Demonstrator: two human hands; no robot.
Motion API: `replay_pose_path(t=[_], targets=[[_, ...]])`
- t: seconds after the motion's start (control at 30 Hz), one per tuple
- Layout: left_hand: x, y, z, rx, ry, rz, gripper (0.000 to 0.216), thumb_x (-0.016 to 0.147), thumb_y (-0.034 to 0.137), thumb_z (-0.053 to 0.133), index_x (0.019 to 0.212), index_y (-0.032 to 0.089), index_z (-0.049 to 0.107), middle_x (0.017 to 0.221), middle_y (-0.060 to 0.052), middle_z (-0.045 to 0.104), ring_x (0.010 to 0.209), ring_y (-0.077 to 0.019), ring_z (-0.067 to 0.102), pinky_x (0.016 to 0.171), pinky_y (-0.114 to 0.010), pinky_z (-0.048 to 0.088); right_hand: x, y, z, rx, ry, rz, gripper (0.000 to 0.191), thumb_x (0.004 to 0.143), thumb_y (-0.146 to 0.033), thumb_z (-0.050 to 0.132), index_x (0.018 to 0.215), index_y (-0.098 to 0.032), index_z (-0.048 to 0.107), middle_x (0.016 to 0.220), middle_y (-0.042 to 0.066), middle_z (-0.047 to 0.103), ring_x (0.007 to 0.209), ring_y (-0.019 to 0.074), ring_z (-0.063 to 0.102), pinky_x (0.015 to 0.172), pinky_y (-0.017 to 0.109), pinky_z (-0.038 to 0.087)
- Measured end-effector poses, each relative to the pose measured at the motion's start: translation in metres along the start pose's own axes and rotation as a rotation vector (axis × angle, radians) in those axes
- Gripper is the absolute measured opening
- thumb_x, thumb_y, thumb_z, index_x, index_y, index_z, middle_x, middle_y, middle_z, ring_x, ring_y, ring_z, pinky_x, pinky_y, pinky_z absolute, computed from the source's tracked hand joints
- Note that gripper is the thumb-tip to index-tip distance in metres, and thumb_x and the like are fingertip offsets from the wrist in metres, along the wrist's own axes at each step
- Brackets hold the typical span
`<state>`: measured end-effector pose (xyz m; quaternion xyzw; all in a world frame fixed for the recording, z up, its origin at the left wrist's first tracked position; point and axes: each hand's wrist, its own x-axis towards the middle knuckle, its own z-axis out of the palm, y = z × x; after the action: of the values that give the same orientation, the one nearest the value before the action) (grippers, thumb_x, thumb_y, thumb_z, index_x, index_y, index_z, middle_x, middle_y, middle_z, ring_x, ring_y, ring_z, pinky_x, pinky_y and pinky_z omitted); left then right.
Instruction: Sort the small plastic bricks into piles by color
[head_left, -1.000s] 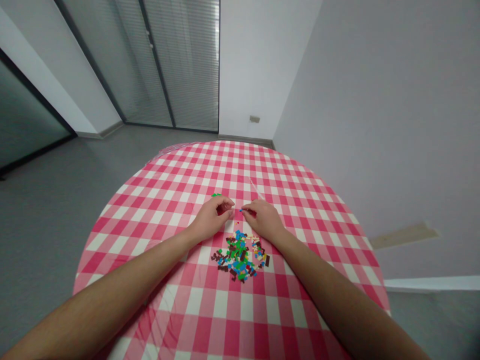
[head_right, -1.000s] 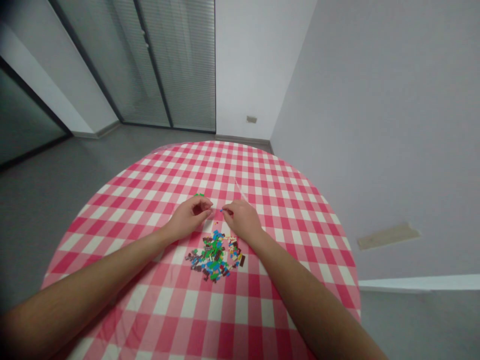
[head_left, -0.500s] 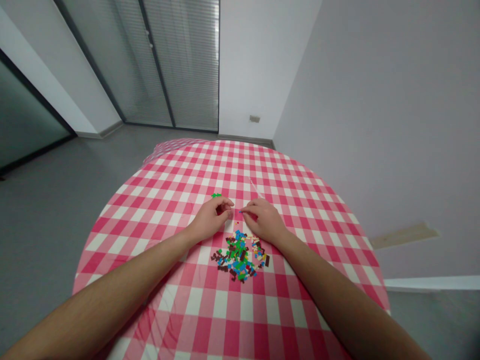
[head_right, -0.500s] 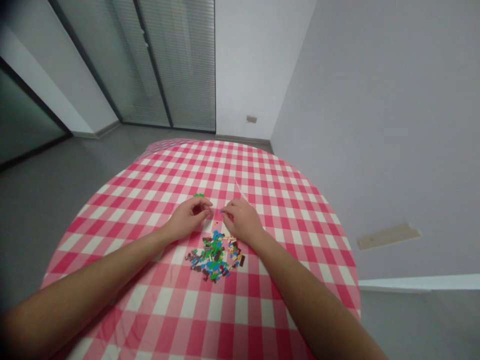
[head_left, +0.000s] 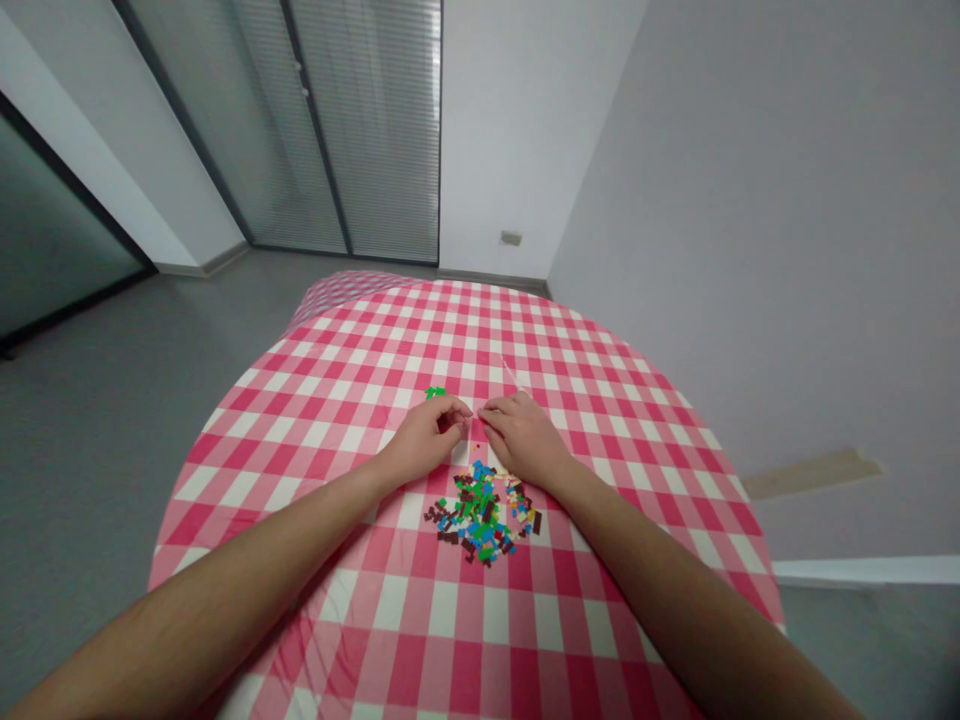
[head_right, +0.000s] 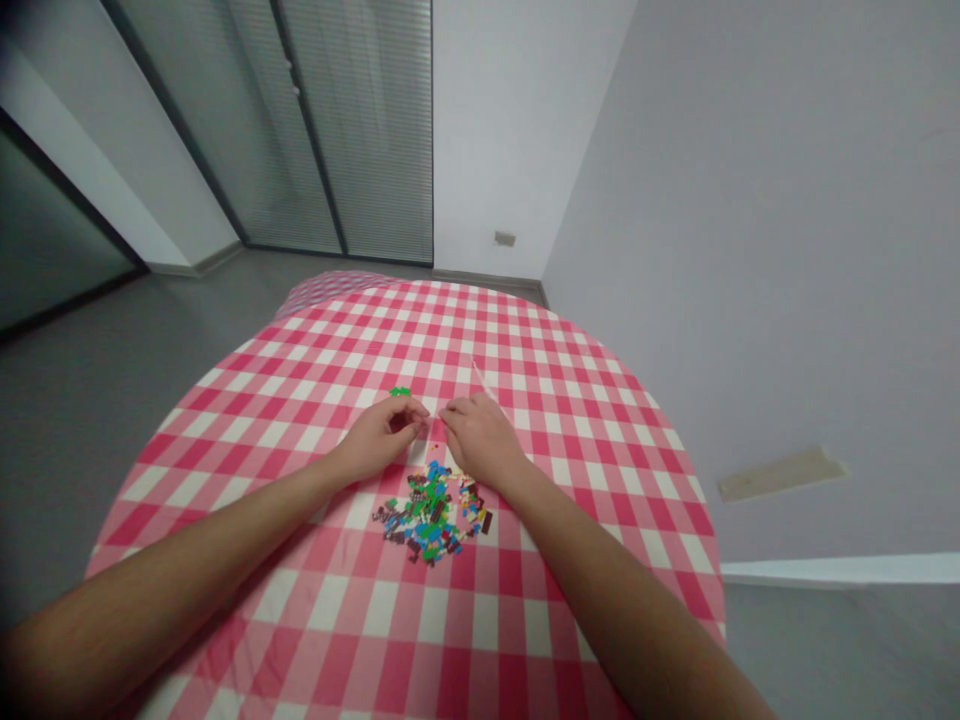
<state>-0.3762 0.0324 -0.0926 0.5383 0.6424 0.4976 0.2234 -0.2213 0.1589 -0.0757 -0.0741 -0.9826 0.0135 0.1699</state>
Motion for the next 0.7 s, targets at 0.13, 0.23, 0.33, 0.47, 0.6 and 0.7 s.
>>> replay_pose_path(t=[0.13, 0.23, 0.33, 0.47, 0.6, 0.7], targets=[[-0.0002, 0.0029, -0.0005, 0.018, -0.003, 0.007, 0.014, 0.082, 0.015, 0.052, 0.091, 0.019, 0.063, 0.085, -0.003, 0.066, 0.079, -0.0162, 0.061, 0.076, -0.032, 0.049, 0.0016, -0.0004, -0.0002, -0.023, -0.035, 0.044, 0.031, 0.097, -0.028, 0.046, 0.12, -0.015, 0.063, 0.116, 0.013, 0.066, 0.1, 0.026, 0.056, 0.091, 0.042, 0.042], [0.0, 0.005, -0.0012, 0.02, -0.007, 0.012, 0.017, 0.08, 0.013, 0.051, 0.09, 0.019, 0.062, 0.086, -0.003, 0.066, 0.08, -0.0166, 0.061, 0.077, -0.032, 0.049, 0.0017, -0.0007, -0.0022, -0.016, -0.032, 0.061, 0.033, 0.096, -0.027, 0.048, 0.123, -0.014, 0.061, 0.119, 0.014, 0.065, 0.103, 0.0275, 0.056, 0.091, 0.043, 0.041], [0.0002, 0.0055, -0.0016, 0.009, -0.009, 0.013, 0.02, 0.077, 0.01, 0.049, 0.089, 0.019, 0.062, 0.086, -0.003, 0.066, 0.081, -0.0168, 0.061, 0.078, -0.033, 0.049, 0.0008, -0.0011, -0.0045, 0.008, -0.001, 0.057, 0.029, 0.096, -0.023, 0.046, 0.116, -0.015, 0.065, 0.115, 0.013, 0.068, 0.099, 0.0264, 0.057, 0.089, 0.043, 0.04], [0.0002, 0.0034, -0.0011, -0.009, -0.015, 0.002, 0.023, 0.074, 0.008, 0.049, 0.09, 0.019, 0.063, 0.087, -0.003, 0.066, 0.082, -0.0172, 0.062, 0.08, -0.034, 0.05, 0.0, -0.002, -0.0045, 0.026, -0.003, 0.039, 0.026, 0.096, -0.021, 0.046, 0.109, -0.017, 0.069, 0.111, 0.011, 0.07, 0.094, 0.0248, 0.058, 0.087, 0.042, 0.04], [0.0001, 0.0014, -0.0006, -0.005, -0.013, 0.026, 0.023, 0.074, 0.009, 0.049, 0.09, 0.019, 0.062, 0.086, -0.003, 0.066, 0.081, -0.0175, 0.062, 0.079, -0.034, 0.05, 0.0017, -0.0029, -0.0031, -0.031, -0.051, 0.049, 0.029, 0.097, -0.024, 0.046, 0.115, -0.014, 0.065, 0.115, 0.014, 0.068, 0.097, 0.0265, 0.056, 0.089, 0.043, 0.04], [0.0004, 0.0029, -0.0006, 0.009, -0.012, 0.034, 0.024, 0.072, 0.007, 0.048, 0.087, 0.019, 0.062, 0.085, -0.003, 0.066, 0.08, -0.0171, 0.062, 0.079, -0.034, 0.05, 0.0038, -0.0032, -0.0028, -0.074, -0.084, 0.059, 0.032, 0.098, -0.025, 0.044, 0.121, -0.011, 0.062, 0.119, 0.015, 0.065, 0.099, 0.027, 0.056, 0.089, 0.044, 0.04]])
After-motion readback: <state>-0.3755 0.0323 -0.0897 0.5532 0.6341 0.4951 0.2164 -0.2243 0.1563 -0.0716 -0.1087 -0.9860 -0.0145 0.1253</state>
